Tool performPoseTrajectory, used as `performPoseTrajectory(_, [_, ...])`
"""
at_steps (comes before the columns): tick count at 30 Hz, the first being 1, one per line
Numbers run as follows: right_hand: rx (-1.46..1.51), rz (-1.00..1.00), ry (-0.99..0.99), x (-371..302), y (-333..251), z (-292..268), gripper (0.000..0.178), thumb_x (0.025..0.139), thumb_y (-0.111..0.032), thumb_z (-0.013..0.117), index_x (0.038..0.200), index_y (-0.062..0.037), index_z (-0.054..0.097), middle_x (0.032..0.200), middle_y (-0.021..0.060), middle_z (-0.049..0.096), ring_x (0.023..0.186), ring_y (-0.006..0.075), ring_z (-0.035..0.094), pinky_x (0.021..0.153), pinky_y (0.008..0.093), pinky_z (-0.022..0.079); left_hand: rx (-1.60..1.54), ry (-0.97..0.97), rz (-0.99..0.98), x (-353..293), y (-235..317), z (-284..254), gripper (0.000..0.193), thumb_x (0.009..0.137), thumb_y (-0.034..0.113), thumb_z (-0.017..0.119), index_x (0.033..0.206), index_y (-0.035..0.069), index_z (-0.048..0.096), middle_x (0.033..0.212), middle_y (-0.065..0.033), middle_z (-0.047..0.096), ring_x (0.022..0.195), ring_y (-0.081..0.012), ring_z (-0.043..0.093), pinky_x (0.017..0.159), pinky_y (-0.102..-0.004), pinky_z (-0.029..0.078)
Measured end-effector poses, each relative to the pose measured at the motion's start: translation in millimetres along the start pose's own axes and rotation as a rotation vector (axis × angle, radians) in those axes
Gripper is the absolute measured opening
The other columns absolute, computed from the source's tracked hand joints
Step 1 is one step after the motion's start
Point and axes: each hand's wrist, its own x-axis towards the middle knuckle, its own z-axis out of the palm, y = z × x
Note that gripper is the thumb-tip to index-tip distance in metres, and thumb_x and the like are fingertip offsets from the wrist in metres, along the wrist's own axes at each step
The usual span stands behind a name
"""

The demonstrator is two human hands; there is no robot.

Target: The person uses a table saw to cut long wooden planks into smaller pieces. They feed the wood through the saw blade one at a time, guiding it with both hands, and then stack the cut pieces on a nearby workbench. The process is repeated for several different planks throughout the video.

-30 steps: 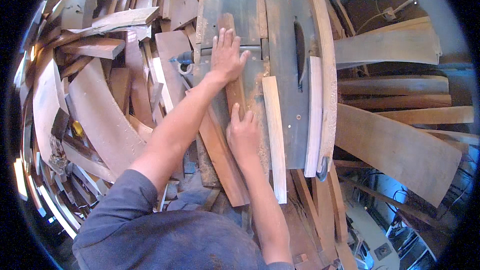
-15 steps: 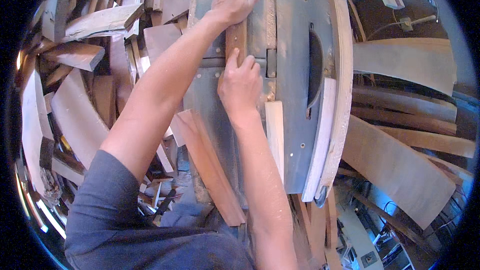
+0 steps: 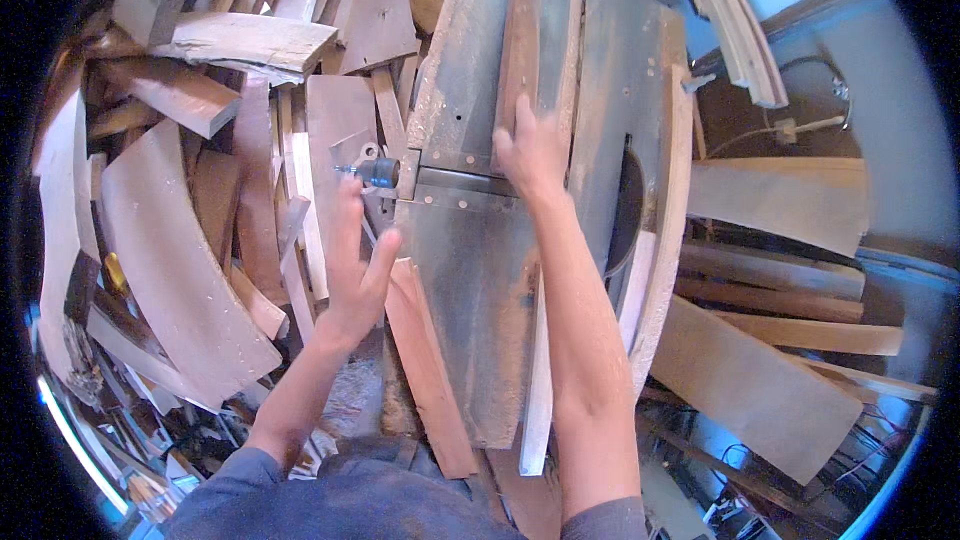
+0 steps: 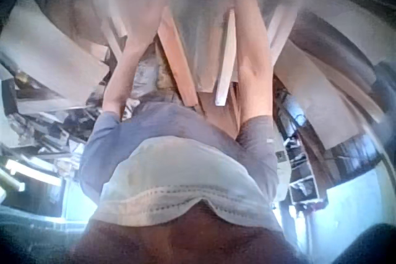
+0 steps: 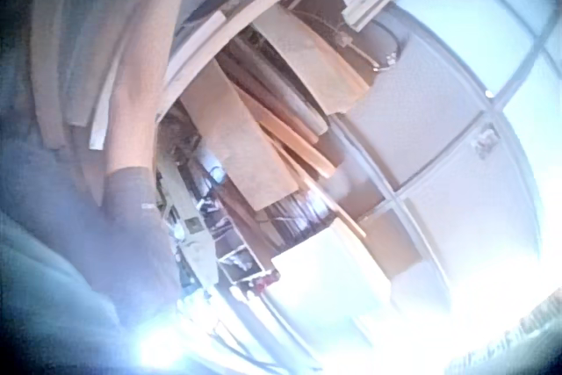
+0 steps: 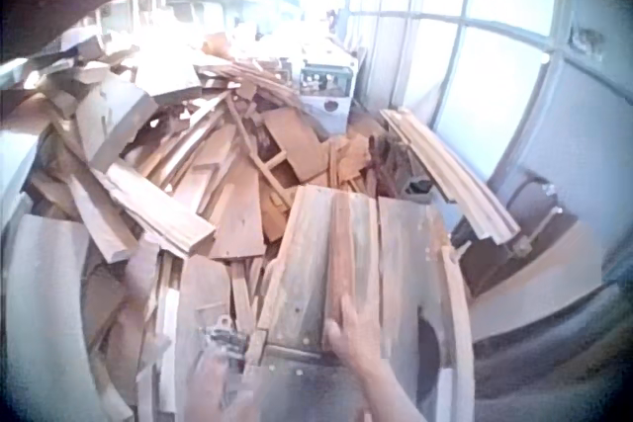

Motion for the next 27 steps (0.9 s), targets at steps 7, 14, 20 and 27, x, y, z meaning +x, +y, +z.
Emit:
performPoseTrajectory(7, [1.652, 0.453, -0.306, -209, -31, -109, 0.086, 0.09, -0.037, 0.078, 0.155, 0.0054, 0.041, 0.143, 0.0137, 0.059, 0.124, 0.019, 0.064, 0.097, 0.0299, 0.055, -0.672, -0.15, -0.53, -59, 57, -13, 0.053, 0.106, 0.029, 0.062, 0.146, -0.004, 0.049, 0.145, -0.017, 0.056, 0.138, -0.0281, 0.053, 0.117, -0.0387, 0.039])
performPoseTrajectory(14, [1.835, 0.648, -0.288, -455, -58, -154, 0.1, 0.079, -0.041, 0.087, 0.153, 0.0096, 0.041, 0.148, 0.0178, 0.056, 0.129, 0.025, 0.061, 0.109, 0.0379, 0.048, -1.829, -0.421, -1.097, -106, 121, 15, 0.054, 0.101, 0.057, 0.062, 0.126, 0.009, 0.059, 0.109, -0.0115, 0.069, 0.102, -0.0227, 0.069, 0.092, -0.0386, 0.058])
performPoseTrajectory(20, [1.325, 0.772, -0.132, -577, -68, -169, 0.076, 0.084, -0.031, 0.08, 0.143, 0.0085, 0.056, 0.134, 0.0141, 0.065, 0.121, 0.021, 0.062, 0.106, 0.0344, 0.047, -1.568, -0.508, -1.217, -201, 144, 25, 0.062, 0.095, 0.068, 0.062, 0.121, 0.012, 0.06, 0.09, -0.0073, 0.066, 0.085, -0.0191, 0.069, 0.077, -0.0387, 0.061])
performPoseTrajectory(27, [1.221, 0.81, 0.078, -627, -79, -174, 0.058, 0.092, -0.02, 0.074, 0.142, 0.0043, 0.059, 0.125, 0.0069, 0.067, 0.112, 0.015, 0.062, 0.098, 0.031, 0.048, -1.451, -0.469, -1.155, -241, 159, 20, 0.065, 0.095, 0.068, 0.062, 0.116, 0.007, 0.06, 0.089, -0.0081, 0.068, 0.083, -0.0198, 0.069, 0.077, -0.039, 0.061])
